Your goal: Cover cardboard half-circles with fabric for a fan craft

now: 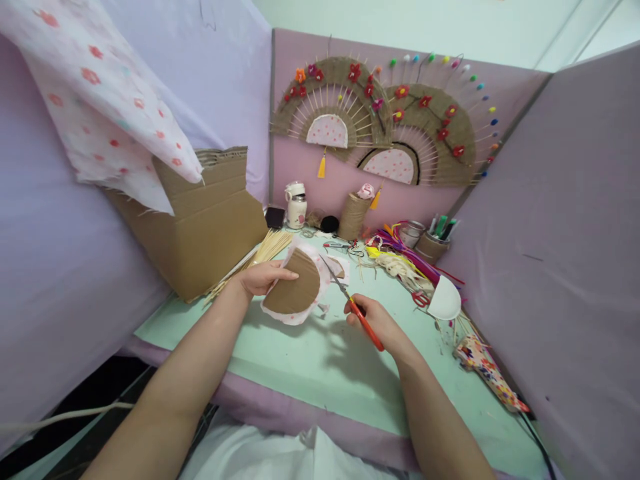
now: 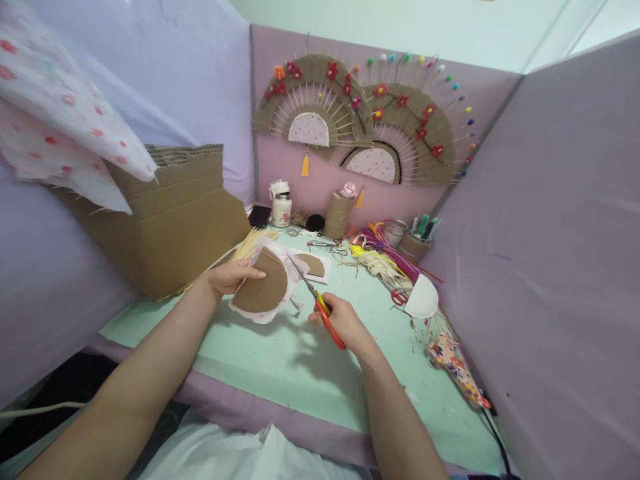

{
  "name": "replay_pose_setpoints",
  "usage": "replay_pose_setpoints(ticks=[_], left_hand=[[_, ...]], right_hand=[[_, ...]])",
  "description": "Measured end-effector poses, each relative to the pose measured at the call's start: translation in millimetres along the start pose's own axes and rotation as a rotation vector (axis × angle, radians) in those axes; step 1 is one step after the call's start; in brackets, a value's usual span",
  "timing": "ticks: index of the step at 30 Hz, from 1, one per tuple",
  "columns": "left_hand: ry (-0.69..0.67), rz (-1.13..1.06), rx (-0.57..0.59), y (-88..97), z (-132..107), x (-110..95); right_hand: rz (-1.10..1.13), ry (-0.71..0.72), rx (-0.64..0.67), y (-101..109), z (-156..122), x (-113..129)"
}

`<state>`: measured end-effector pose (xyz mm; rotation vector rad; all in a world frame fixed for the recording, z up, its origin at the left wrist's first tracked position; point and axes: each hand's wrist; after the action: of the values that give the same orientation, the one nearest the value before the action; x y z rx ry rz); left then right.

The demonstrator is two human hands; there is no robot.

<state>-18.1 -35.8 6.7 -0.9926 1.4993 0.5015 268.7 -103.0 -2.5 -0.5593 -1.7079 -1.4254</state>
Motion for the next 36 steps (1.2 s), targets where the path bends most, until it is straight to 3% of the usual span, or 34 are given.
replay_pose_setpoints(ticks=[18,28,36], left_hand=[[-0.005,0.060,-0.005,3.6,1,0],[0.012,0.024,-0.021,2.9,-1,1],[0.037,0.039,0.075,0.2,-3,3]], right_hand=[[0.017,-0.045,-0.079,1,1,-4],[-0.030,-0.039,-0.008,5,-3,6],[-0.005,-0.023,0.052,6,-4,3]])
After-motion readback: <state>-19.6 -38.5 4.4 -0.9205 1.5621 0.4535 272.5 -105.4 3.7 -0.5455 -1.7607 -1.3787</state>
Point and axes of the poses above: each hand's wrist, its own z-axis towards the middle knuckle, its own y-axis out of the back of the hand, x = y × z, and after that the axes turned 2 degrees about z, right-handed
